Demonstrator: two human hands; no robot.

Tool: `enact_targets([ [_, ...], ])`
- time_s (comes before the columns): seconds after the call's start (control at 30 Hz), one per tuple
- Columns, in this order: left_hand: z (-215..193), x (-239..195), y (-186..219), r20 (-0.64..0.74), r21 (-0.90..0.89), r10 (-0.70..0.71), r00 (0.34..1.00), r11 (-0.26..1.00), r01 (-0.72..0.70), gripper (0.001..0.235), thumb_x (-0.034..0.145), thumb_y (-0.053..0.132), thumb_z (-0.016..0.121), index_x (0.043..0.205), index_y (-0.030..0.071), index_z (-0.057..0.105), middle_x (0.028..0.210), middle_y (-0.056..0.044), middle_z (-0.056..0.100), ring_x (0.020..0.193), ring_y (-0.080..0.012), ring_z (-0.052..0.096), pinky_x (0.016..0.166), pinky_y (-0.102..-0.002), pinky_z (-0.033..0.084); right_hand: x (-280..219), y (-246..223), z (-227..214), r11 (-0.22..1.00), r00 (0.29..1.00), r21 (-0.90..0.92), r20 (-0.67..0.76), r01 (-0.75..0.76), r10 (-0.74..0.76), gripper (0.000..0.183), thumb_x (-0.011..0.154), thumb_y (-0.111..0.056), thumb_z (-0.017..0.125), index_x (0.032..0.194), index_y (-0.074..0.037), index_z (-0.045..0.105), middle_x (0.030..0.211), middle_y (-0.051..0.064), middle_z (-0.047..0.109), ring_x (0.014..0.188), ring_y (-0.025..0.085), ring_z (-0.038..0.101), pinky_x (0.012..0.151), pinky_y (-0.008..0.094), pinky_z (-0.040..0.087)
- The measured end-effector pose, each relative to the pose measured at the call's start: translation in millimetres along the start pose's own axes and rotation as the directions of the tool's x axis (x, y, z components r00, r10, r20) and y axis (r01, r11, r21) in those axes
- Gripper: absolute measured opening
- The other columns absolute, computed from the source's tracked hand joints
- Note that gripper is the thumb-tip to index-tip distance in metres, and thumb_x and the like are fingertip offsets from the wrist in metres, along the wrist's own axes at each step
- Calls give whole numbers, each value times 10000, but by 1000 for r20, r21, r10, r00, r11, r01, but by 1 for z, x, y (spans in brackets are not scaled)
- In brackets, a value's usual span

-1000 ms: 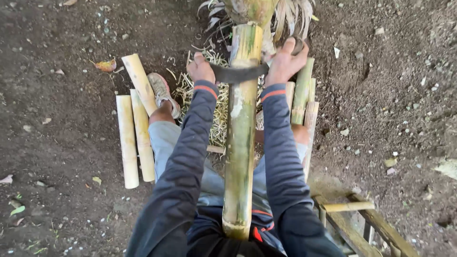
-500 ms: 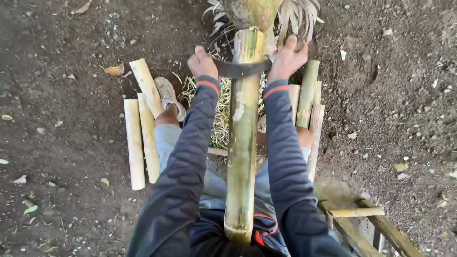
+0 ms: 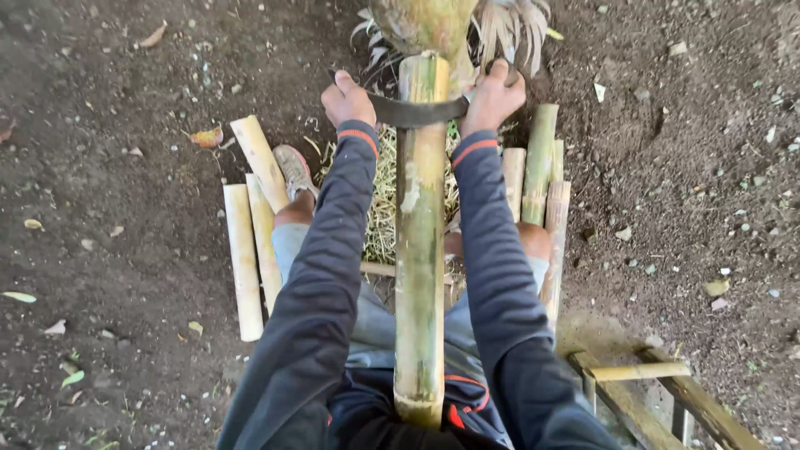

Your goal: Scraping and shaping bamboo stalks using a curved knife.

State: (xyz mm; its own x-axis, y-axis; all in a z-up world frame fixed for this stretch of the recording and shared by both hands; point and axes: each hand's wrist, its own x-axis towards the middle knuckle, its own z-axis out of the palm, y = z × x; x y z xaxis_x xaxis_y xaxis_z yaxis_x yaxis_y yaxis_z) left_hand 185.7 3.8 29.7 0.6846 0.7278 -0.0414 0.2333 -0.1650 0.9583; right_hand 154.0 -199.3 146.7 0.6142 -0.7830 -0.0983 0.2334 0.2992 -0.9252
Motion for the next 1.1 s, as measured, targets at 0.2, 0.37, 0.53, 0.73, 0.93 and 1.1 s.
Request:
enact_targets([
  [0.2,-89,-71,19,184,-173,-20,983,984,53,562,1068,352,490,735,-98,539,659,-196,508,578,-301,477,588,-504,377,-54,-10,-70,998,998,17,32,-63,62,149,963,-118,620,913,5,553,657,49,562,482,148,518,403,313,455],
  [0.37,-50,-42,49,127,-189,4,992,982,20,563,1046,356,499,695,-77,580,609,-182,585,573,-295,526,570,-471,431,-17,-15,-17,984,989,103,46,-142,138,145,946,-125,617,919,1,552,639,46,544,443,149,489,374,319,457],
  [0.53,-44,-33,47,46,-43,52,998,998,-50,494,1014,321,529,715,-64,612,607,-172,608,543,-270,511,577,-456,418,-17,-11,-20,989,990,77,-56,-128,132,167,955,-139,618,910,4,547,628,61,556,450,151,521,382,322,483],
  [0.73,-87,-66,9,151,-201,50,987,979,-18,548,1069,296,508,676,-86,488,610,-174,478,611,-263,412,573,-469,343,-59,-39,-39,995,996,-70,28,-77,80,150,939,-165,594,941,-15,583,592,41,557,409,141,495,347,307,429],
  [0.93,-55,-30,80,135,-239,-49,990,968,81,474,1054,343,478,744,-13,522,675,-87,551,539,-244,514,520,-481,424,-2,-12,6,995,999,-96,42,9,-5,194,967,-154,629,914,25,579,655,42,561,455,136,509,383,314,448],
  [1.1,-43,-32,23,247,-278,-271,931,900,335,496,1001,354,524,667,-11,493,600,-78,504,465,-196,455,443,-459,365,-18,-25,3,986,998,-159,45,54,-48,230,969,-167,617,997,53,556,704,62,570,470,147,546,398,318,508],
])
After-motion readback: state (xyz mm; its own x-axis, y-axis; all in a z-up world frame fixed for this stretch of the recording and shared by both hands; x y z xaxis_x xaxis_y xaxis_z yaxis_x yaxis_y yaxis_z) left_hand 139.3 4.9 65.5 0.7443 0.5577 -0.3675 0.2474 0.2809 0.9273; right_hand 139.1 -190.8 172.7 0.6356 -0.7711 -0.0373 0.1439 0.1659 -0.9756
